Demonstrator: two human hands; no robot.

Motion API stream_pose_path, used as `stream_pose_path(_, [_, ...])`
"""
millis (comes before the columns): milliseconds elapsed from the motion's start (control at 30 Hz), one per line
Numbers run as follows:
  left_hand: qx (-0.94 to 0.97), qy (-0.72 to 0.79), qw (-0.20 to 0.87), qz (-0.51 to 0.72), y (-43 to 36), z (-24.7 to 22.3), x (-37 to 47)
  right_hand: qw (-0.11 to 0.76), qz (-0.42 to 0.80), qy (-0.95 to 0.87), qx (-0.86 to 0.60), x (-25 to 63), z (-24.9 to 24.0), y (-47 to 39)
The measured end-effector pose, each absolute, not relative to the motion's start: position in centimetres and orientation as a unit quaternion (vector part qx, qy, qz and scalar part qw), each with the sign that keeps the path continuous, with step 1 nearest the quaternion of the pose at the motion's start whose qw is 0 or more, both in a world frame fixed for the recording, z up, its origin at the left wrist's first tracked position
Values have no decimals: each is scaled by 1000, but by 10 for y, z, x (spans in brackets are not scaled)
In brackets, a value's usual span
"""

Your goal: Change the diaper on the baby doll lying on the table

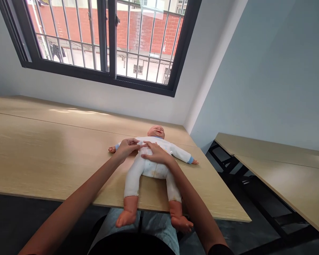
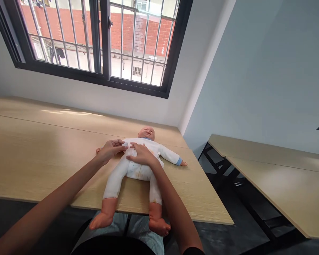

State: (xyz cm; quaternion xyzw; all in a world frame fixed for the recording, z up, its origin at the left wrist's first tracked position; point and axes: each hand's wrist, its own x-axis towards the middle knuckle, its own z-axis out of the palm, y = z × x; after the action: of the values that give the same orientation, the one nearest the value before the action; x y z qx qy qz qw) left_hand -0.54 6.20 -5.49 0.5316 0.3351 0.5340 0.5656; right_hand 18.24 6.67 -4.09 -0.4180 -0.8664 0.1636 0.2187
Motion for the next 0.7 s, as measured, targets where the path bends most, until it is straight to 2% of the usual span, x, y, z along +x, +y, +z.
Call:
stream_pose_path(133, [618,342,498,503,58,-55,10,234,172,-857,-425,177,-57,63])
stream_pose_path(433, [699,339,406,481,61,-59,33,388,317,-790,-355,184,-67,68])
stream_pose_path(567, [739,347,362,450,60,-58,33,403,336,-780,-341,183,-71,70])
stream_pose_path(700, [774,354,315,421,50,-56,29,374,291,-809,-347,190,-58,64])
